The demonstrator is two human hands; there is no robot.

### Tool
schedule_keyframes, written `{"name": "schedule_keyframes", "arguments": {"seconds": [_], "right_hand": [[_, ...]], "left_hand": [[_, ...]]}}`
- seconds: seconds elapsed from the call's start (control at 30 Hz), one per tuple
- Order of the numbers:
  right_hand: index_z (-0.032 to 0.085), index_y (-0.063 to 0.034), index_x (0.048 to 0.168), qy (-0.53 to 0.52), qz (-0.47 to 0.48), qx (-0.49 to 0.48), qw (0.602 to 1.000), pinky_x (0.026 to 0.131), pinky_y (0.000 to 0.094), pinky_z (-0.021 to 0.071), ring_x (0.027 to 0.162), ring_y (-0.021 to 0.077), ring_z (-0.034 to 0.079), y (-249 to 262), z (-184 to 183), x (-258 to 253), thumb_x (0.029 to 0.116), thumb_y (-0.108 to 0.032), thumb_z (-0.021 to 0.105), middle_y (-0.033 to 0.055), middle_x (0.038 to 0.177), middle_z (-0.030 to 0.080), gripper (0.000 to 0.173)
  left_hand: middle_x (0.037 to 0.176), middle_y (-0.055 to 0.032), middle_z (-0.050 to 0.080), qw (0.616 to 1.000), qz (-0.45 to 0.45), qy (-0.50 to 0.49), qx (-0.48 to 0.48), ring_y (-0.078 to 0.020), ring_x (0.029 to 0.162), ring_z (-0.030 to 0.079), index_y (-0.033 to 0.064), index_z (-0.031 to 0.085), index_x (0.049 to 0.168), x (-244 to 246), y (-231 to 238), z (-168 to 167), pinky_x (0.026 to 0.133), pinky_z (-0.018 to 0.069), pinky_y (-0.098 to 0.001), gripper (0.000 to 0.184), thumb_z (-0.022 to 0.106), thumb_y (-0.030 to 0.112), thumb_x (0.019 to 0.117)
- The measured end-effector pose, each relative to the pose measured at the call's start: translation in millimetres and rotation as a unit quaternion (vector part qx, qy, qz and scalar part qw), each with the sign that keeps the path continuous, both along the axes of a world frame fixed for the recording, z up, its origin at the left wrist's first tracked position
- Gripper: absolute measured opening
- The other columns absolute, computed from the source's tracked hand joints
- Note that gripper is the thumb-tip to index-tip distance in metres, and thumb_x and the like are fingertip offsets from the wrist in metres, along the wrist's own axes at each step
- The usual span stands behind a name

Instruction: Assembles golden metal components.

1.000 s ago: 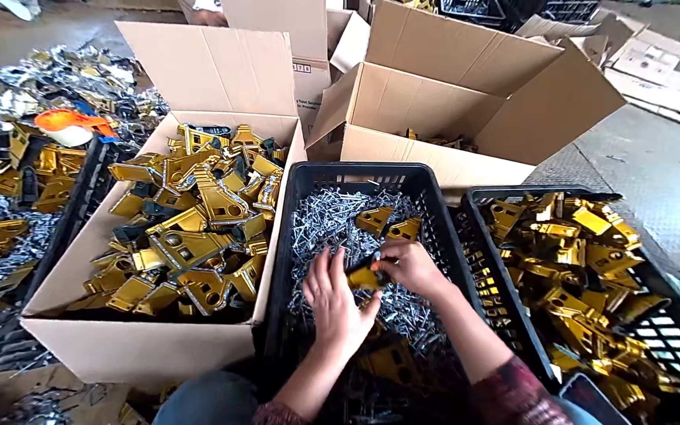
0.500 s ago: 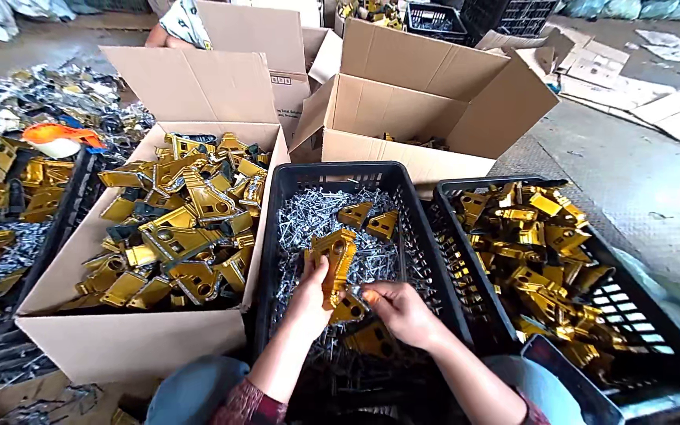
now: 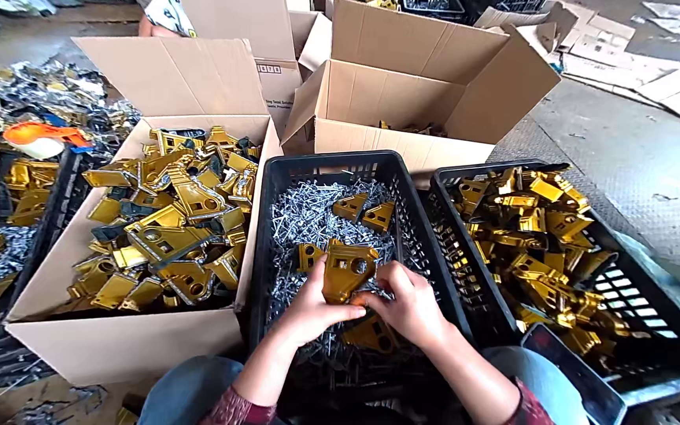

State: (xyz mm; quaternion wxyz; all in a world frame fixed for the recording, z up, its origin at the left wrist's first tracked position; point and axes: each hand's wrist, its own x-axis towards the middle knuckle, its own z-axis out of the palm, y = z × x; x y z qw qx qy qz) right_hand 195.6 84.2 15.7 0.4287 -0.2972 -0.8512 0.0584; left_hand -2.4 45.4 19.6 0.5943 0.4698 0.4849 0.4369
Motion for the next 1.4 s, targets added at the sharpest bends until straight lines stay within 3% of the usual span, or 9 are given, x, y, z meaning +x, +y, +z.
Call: {"name": "schedule_keyframes", "arguments": {"seconds": [0.2, 0.37, 0.53, 0.9, 1.0, 1.1, 1.2, 1.33, 1.4], "right_hand": [[0.058, -0.0039, 0.092, 0.025, -0.002, 0.051, 0.998, 0.068, 0.0268, 0.0560, 0.071, 0.0192, 0.064, 2, -13, -5, 0.0924, -0.029, 0.076, 0.0106, 0.080, 0.063, 0.031], [0.057, 0.0033, 0.128, 0.104, 0.052, -0.128, 0.985, 0.094, 0.0384, 0.0588, 0.116, 0.0232, 0.065, 17, -23, -6, 0.0895, -0.059, 0.071, 0.0201, 0.127, 0.062, 0.075], [0.055, 0.0104, 0.134, 0.213, 0.119, -0.350, 0.904, 0.093, 0.0365, 0.0622, 0.106, 0.0177, 0.072, 16, -42, -23, 0.0869, -0.029, 0.081, 0.0173, 0.120, 0.070, 0.067], [0.064, 0.0007, 0.130, 0.106, 0.069, -0.429, 0.895, 0.086, 0.0308, 0.0612, 0.095, 0.0132, 0.074, 41, -33, -48, 0.0956, -0.031, 0.072, 0.0120, 0.114, 0.074, 0.048], [0.061, 0.0019, 0.133, 0.088, 0.126, -0.527, 0.836, 0.088, 0.0338, 0.0588, 0.096, 0.0141, 0.069, 81, -34, -41, 0.1010, -0.029, 0.061, 0.0114, 0.113, 0.071, 0.044], [0.072, -0.0025, 0.123, -0.194, -0.105, -0.489, 0.844, 0.098, 0.0539, 0.0527, 0.114, 0.0335, 0.068, 126, -47, -20, 0.1044, -0.021, 0.058, 0.0193, 0.123, 0.071, 0.030], [0.071, 0.0025, 0.120, -0.395, -0.253, -0.431, 0.771, 0.100, 0.0663, 0.0465, 0.136, 0.0469, 0.049, 139, -87, -3, 0.0991, -0.001, 0.051, 0.0235, 0.147, 0.053, 0.029], [0.075, -0.0070, 0.119, -0.334, -0.160, -0.374, 0.850, 0.102, 0.0620, 0.0480, 0.128, 0.0398, 0.059, 139, -91, 17, 0.1035, -0.019, 0.054, 0.0179, 0.137, 0.063, 0.029], [0.074, -0.0031, 0.120, -0.206, -0.115, -0.422, 0.876, 0.101, 0.0554, 0.0513, 0.112, 0.0341, 0.068, 133, -62, 19, 0.1037, -0.021, 0.057, 0.0182, 0.121, 0.071, 0.029]], "left_hand": [[0.132, -0.0112, 0.059, 0.992, -0.001, 0.124, 0.035, -0.0124, 0.114, 0.065, 0.0045, 0.028, 0.152, -4, 1, -4, 0.094, 0.0580, -0.0290, 0.100, 0.080, 0.004, 0.0663], [0.132, -0.0138, 0.059, 0.999, -0.011, -0.022, -0.039, -0.0187, 0.114, 0.066, 0.0044, 0.021, 0.155, -2, -5, 0, 0.093, 0.0596, -0.0348, 0.103, 0.075, -0.004, 0.0687], [0.097, -0.0089, 0.062, 0.977, 0.026, -0.134, -0.162, -0.0136, 0.067, 0.063, 0.0129, 0.025, 0.152, 3, -5, -9, 0.055, 0.0544, -0.0252, 0.087, 0.061, -0.011, 0.0768], [0.075, -0.0088, 0.057, 0.898, 0.184, -0.276, -0.288, -0.0144, 0.055, 0.060, 0.0063, 0.042, 0.119, 15, 0, -19, 0.051, 0.0540, -0.0258, 0.035, 0.048, -0.012, 0.0899], [0.081, -0.0091, 0.057, 0.908, 0.231, -0.267, -0.227, -0.0145, 0.059, 0.061, 0.0083, 0.039, 0.131, 15, 3, -11, 0.052, 0.0543, -0.0258, 0.051, 0.050, -0.016, 0.0874], [0.094, -0.0103, 0.059, 0.926, 0.289, -0.208, -0.124, -0.0153, 0.067, 0.063, 0.0098, 0.031, 0.146, 3, 9, -4, 0.057, 0.0564, -0.0273, 0.072, 0.056, -0.016, 0.0835], [0.100, -0.0099, 0.060, 0.920, 0.322, -0.203, -0.089, -0.0147, 0.073, 0.064, 0.0128, 0.031, 0.148, -8, 13, 1, 0.060, 0.0566, -0.0262, 0.065, 0.062, -0.003, 0.0935], [0.117, -0.0104, 0.062, 0.918, 0.334, -0.180, -0.111, -0.0178, 0.088, 0.068, 0.0194, 0.029, 0.156, -12, 15, 7, 0.071, 0.0590, -0.0322, 0.050, 0.042, 0.036, 0.1101], [0.129, -0.0110, 0.061, 0.922, 0.342, -0.151, -0.100, -0.0193, 0.102, 0.067, 0.0165, 0.033, 0.156, -14, 15, 6, 0.082, 0.0587, -0.0369, 0.050, 0.036, 0.039, 0.1110]]}}
